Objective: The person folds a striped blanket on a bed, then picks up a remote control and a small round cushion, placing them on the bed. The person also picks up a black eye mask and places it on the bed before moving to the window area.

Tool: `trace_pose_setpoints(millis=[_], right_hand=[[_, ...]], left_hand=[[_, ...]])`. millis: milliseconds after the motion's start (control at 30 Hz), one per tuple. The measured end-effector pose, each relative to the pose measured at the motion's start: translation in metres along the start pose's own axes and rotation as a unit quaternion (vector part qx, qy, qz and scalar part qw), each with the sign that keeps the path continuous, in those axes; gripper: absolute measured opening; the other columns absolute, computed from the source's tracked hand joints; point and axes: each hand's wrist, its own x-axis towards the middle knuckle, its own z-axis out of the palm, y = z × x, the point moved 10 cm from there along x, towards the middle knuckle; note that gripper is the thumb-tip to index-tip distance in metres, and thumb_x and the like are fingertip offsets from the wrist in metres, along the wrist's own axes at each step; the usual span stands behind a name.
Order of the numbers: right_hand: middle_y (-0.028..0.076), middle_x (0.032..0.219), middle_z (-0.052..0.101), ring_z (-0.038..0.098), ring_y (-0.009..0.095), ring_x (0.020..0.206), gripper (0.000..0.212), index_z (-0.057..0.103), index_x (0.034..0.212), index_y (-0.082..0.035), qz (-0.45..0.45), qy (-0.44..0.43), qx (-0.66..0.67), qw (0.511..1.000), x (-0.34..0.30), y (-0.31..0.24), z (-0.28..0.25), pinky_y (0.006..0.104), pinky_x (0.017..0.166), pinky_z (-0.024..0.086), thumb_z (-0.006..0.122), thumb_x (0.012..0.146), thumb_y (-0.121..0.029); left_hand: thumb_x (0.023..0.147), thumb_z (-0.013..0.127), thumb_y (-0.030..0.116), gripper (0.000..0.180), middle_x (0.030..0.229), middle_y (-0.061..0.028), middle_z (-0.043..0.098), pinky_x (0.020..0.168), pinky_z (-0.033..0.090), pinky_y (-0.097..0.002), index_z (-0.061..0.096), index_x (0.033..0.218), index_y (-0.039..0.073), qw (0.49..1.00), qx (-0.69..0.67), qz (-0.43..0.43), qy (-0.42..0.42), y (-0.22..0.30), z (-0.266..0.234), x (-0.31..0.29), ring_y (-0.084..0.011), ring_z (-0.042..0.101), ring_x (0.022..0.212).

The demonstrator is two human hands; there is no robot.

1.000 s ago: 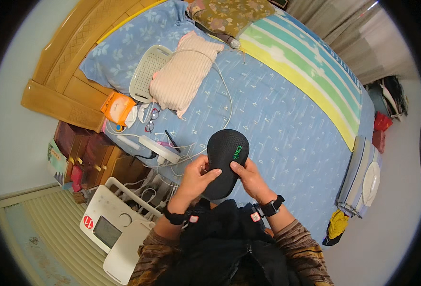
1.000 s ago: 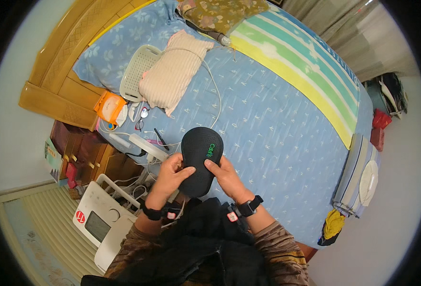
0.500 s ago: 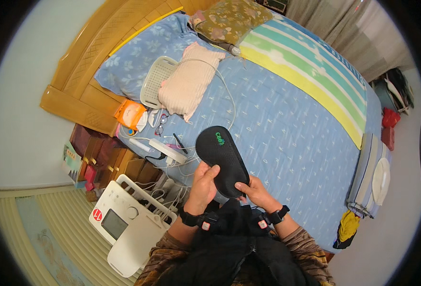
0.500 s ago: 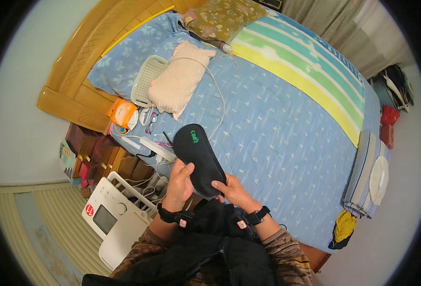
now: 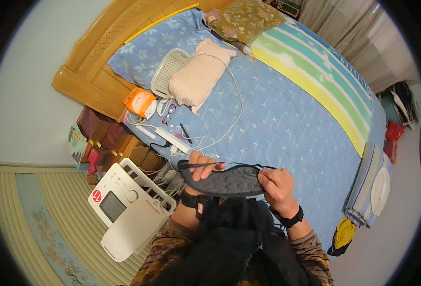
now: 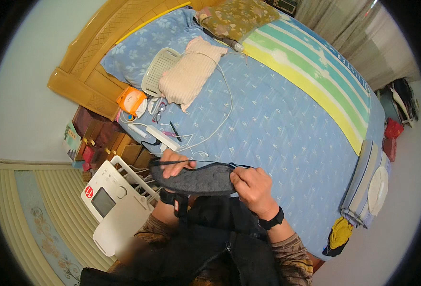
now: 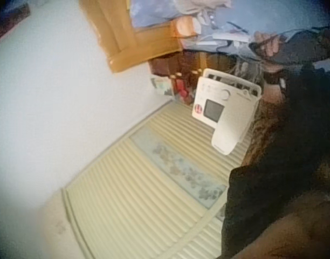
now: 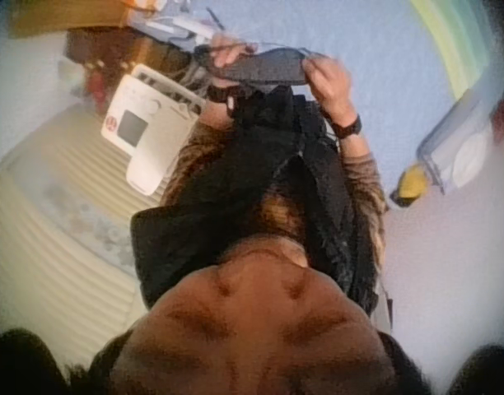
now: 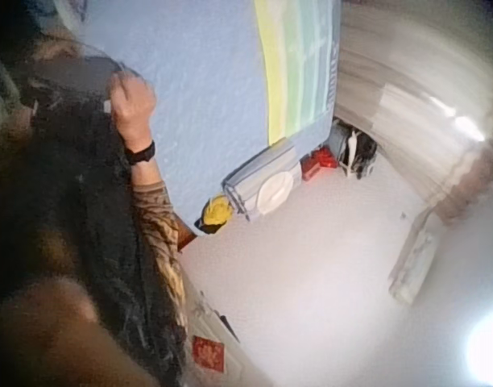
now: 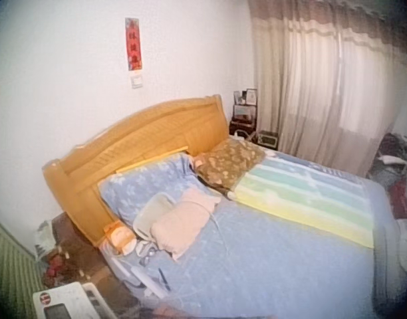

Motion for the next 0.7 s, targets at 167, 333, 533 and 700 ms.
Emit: trace_pose_setpoints(millis=[167, 333, 533, 700], right_hand=[[0.008, 0.09, 0.065, 0.06, 0.02, 0.072, 0.021, 0.057, 0.078, -0.007, -0.071, 0.086, 0.023, 0.993, 0.001, -0.031, -0.039, 0.0328, 0.064, 0.044, 0.07, 0.064, 0.001], [0.007, 0.087, 0.063, 0.06, 0.021, 0.073, 0.026, 0.056, 0.078, -0.009, -0.072, 0.125, 0.018, 0.989, -0.008, -0.035, -0.059, 0.0337, 0.068, 0.044, 0.072, 0.06, 0.001], [0.005, 0.087, 0.061, 0.059, 0.021, 0.073, 0.029, 0.058, 0.079, -0.01, -0.079, 0.131, -0.005, 0.988, -0.009, -0.037, -0.076, 0.0334, 0.068, 0.044, 0.072, 0.056, 0.0], [0.007, 0.086, 0.062, 0.059, 0.022, 0.072, 0.032, 0.062, 0.085, -0.008, -0.04, 0.05, 0.026, 0.998, -0.011, -0.02, -0.06, 0.0324, 0.063, 0.045, 0.07, 0.055, -0.001]], left_hand=[[0.089, 0.056, 0.004, 0.013, 0.083, -0.0043, 0.069, 0.108, 0.022, -0.0569, 0.06, 0.079, 0.012, 0.971, 0.069, -0.03, -0.227, -0.006, 0.061, 0.013, -0.0196, 0.062, 0.095], [0.088, 0.059, 0.007, 0.011, 0.081, -0.0094, 0.069, 0.107, 0.022, -0.0593, 0.062, 0.077, 0.008, 0.948, 0.163, -0.091, -0.258, -0.009, 0.09, 0.022, -0.0247, 0.063, 0.087], [0.082, 0.064, 0.014, 0.021, 0.072, -0.016, 0.067, 0.099, 0.033, -0.0584, 0.062, 0.064, 0.004, 0.913, 0.307, -0.103, -0.248, -0.005, 0.101, 0.019, -0.0274, 0.058, 0.075], [0.076, 0.064, 0.007, 0.016, 0.064, -0.0154, 0.063, 0.083, 0.048, -0.0492, 0.061, 0.062, 0.0, 0.889, 0.446, -0.104, 0.006, 0.015, 0.052, 0.002, -0.028, 0.062, 0.068]])
